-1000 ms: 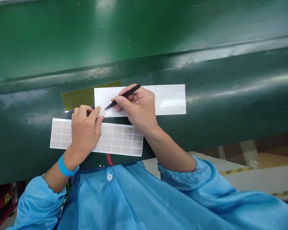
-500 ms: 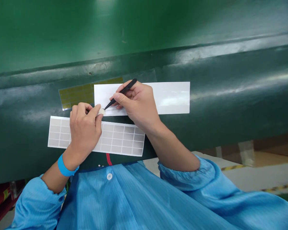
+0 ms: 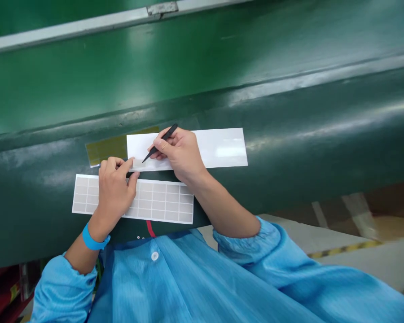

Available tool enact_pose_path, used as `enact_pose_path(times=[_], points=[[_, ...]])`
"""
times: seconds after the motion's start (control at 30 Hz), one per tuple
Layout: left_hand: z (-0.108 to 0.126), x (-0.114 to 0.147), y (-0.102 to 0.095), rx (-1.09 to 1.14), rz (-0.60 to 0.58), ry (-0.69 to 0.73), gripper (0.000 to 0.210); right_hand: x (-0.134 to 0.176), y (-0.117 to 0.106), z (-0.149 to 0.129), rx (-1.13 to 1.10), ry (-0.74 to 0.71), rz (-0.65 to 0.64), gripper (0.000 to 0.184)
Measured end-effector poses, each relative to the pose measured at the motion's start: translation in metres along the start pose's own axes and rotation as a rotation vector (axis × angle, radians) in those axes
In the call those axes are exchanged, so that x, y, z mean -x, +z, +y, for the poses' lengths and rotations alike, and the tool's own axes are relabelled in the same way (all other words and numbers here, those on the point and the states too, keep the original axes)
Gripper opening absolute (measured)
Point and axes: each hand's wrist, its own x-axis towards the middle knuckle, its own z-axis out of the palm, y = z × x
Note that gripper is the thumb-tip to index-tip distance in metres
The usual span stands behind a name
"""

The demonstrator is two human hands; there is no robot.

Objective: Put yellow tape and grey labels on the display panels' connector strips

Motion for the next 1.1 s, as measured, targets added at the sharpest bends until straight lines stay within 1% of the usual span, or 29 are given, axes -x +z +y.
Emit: enact_pose_path(times=[0.23,0.5,0.7,0.8,0.9,0.97,1.1], points=[[-0.005,0.0,-0.001,-0.004,0.017,0.009,0.036,0.0,0.002,-0.001,-0.015,-0.009,0.012,0.035],[-0.005,0.0,0.0,0.011,0.03,0.015,0.036,-0.002,-0.009,-0.002,0.004,-0.044,0.094,0.033],[-0.005,0.001,0.002,0.02,0.05,0.029,0.036,-0.005,-0.014,0.001,0.028,-0.044,0.108,0.026],[-0.004,0.001,0.002,0.022,0.057,0.033,0.034,-0.003,-0.016,-0.001,0.032,-0.06,0.098,0.026],[-0.003,0.001,0.002,0.023,0.054,0.036,0.034,0.006,-0.018,-0.006,0.055,-0.088,0.07,0.027],[-0.002,0.001,0.001,0.025,0.05,0.036,0.034,0.017,-0.021,-0.009,0.081,-0.103,0.062,0.027],[0.0,0.001,0.002,0.019,0.051,0.044,0.034,0.046,-0.027,-0.005,0.105,-0.088,0.108,0.033]])
